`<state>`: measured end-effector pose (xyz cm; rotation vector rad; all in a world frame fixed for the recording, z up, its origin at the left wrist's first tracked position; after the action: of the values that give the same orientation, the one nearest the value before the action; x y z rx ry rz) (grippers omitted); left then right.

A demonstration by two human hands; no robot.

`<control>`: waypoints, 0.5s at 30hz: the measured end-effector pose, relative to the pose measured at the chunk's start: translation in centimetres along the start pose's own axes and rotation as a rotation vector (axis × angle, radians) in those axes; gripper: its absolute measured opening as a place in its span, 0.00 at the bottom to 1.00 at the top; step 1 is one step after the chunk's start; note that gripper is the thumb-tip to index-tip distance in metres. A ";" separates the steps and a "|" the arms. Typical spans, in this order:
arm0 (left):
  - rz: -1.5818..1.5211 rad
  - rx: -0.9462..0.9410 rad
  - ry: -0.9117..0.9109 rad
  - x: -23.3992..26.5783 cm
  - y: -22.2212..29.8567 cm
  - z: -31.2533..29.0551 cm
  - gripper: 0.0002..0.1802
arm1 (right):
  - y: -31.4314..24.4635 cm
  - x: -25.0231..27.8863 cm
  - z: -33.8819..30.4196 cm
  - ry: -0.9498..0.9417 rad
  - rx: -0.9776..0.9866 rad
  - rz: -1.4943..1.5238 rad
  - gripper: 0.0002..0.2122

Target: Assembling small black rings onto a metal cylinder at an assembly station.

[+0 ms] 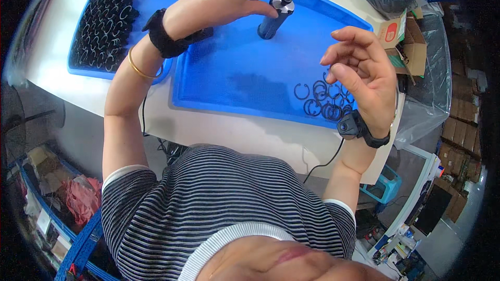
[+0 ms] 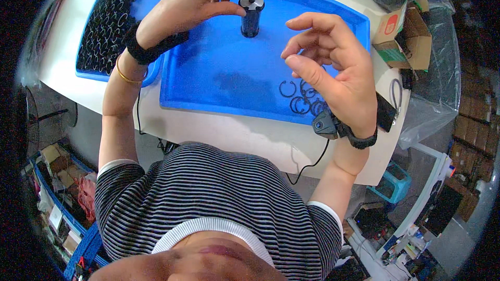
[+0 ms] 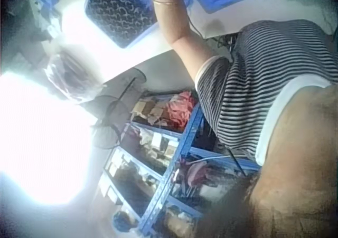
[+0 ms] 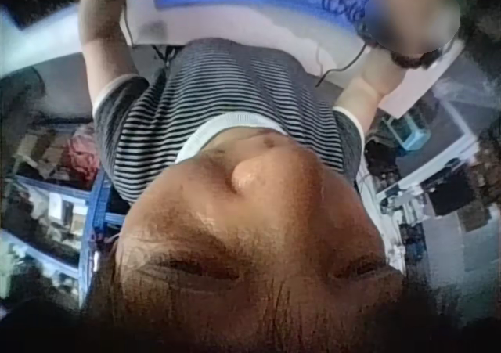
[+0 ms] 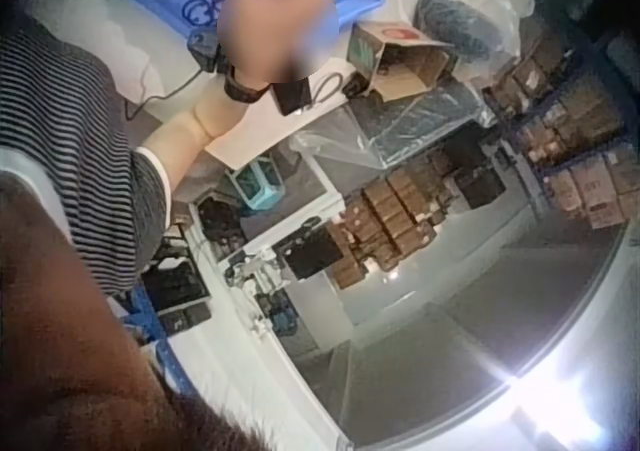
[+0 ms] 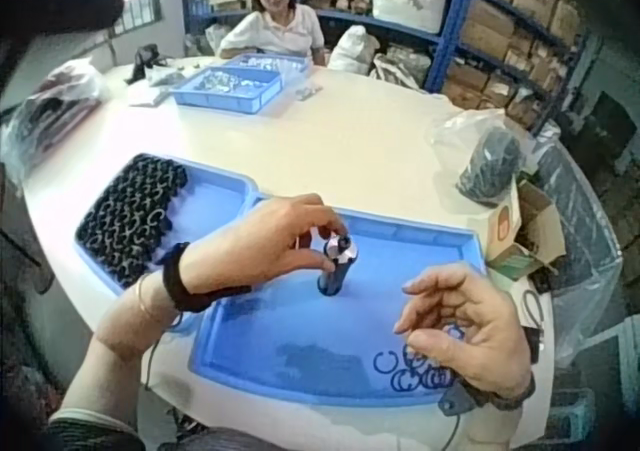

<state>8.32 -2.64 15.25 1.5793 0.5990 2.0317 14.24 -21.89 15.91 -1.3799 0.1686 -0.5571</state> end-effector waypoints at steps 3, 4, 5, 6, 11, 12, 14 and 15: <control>-0.020 0.028 -0.049 -0.8 0.2 0.4 0.24 | -0.1 0.6 -0.4 0.000 -0.020 -0.038 0.20; -0.040 0.033 -0.032 -0.8 0.2 0.3 0.25 | -0.1 0.8 -0.2 0.005 -0.008 -0.026 0.20; -0.061 0.037 -0.015 -0.9 0.1 0.2 0.27 | 0.0 1.0 -0.1 0.011 0.003 -0.014 0.20; -0.071 0.036 -0.023 -1.0 0.0 0.3 0.27 | 0.1 1.3 0.0 0.016 -0.008 -0.015 0.20; 0.051 0.019 0.012 -0.6 1.4 -0.3 0.29 | 0.4 4.3 0.2 0.100 0.064 -0.096 0.17; 0.065 0.025 0.034 -0.2 2.3 -0.8 0.29 | 0.8 5.6 0.3 0.112 0.070 -0.146 0.17; 0.080 0.103 0.032 1.3 3.1 -1.8 0.28 | 1.4 6.7 0.7 0.095 0.065 -0.205 0.16; 0.064 0.163 -0.002 1.6 2.6 -1.7 0.27 | 2.7 6.4 0.6 0.007 -0.020 -0.291 0.16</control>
<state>6.01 -3.80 17.64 1.7141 0.7386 2.0727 20.71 -24.16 14.74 -1.4313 -0.0227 -0.8040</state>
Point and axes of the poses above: each hand's wrist, its own z-axis towards the middle knuckle, its own x-axis out of the back of the hand, y = z × x, the point moved 8 cm from there along z, towards the middle knuckle, and after that the axes turned 6 degrees about x, right-handed, at the moved point
